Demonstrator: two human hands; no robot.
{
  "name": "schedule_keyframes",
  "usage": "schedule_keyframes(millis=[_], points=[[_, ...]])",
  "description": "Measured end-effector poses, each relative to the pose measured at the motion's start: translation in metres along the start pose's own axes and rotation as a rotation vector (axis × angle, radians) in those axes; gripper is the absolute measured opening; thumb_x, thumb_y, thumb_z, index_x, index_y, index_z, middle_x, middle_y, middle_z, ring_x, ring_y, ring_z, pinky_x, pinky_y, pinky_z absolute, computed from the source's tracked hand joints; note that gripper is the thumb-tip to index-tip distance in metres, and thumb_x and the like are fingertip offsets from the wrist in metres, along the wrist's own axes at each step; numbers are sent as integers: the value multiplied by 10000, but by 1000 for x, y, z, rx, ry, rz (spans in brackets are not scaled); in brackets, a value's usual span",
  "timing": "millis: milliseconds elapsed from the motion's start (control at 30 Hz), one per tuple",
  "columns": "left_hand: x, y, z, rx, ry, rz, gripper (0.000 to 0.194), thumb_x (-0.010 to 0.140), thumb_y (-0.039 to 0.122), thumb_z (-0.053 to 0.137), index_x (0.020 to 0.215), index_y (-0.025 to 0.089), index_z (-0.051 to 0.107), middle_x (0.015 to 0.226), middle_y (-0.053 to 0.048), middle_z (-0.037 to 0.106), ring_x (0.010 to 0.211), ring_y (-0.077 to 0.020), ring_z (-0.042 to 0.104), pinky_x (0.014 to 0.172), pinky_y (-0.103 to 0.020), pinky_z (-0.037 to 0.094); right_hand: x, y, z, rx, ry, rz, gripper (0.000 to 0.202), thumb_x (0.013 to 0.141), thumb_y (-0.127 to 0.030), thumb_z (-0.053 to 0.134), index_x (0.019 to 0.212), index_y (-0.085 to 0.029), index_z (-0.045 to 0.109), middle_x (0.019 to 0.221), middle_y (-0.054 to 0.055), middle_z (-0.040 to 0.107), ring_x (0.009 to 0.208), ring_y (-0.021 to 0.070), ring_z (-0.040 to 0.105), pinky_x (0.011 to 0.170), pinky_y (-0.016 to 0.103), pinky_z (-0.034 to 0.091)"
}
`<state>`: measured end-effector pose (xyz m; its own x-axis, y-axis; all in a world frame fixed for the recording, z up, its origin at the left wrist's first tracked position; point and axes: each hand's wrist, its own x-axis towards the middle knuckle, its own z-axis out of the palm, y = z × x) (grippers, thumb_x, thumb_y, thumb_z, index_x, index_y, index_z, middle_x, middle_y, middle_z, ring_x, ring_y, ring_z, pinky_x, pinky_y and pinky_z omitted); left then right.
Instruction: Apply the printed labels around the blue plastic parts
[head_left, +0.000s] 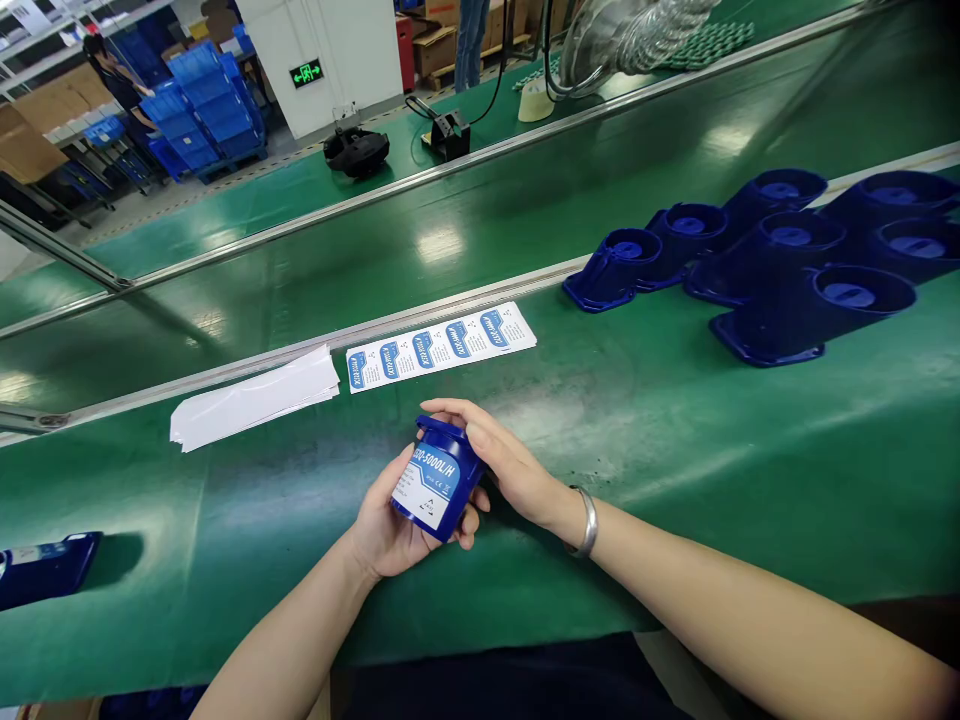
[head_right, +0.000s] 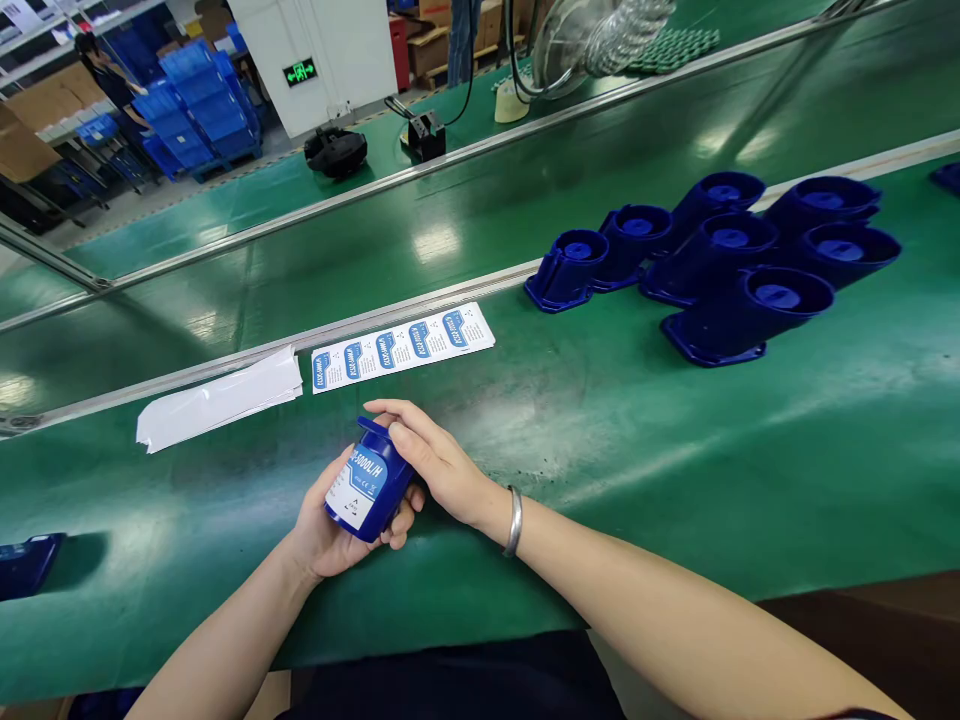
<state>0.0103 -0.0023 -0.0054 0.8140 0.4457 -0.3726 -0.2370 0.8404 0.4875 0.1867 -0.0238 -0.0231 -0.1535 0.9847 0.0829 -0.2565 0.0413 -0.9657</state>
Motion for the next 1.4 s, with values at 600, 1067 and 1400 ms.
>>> schedule_keyframes(millis=[600,1067,1400], points=[[-12,15,-2,588,123,112,465,913,470,665,1248,149,634,1018,-152,741,912,-297,724,817,-408,556,-4,5,2,-157,180,26,500,1018,-614,492,1331,-237,392,1033,59,634,900,218,626,817,356,531],[-15,13,-5,744,123,213,847,587,133,913,1364,221,587,1266,-165,633,1125,-362,641,858,-427,583,-3,3,-2,-135,153,25,538,990,-641,551,1320,-248,389,1083,69,641,931,220,632,801,340,537],[-6,7,1,346,241,86,385,926,467,640,1200,196,653,1115,-140,605,1031,-298,628,642,-403,660,-4,5,-1,-212,146,31,524,1002,-627,532,1332,-233,432,1091,69,597,918,218,594,807,350,509]])
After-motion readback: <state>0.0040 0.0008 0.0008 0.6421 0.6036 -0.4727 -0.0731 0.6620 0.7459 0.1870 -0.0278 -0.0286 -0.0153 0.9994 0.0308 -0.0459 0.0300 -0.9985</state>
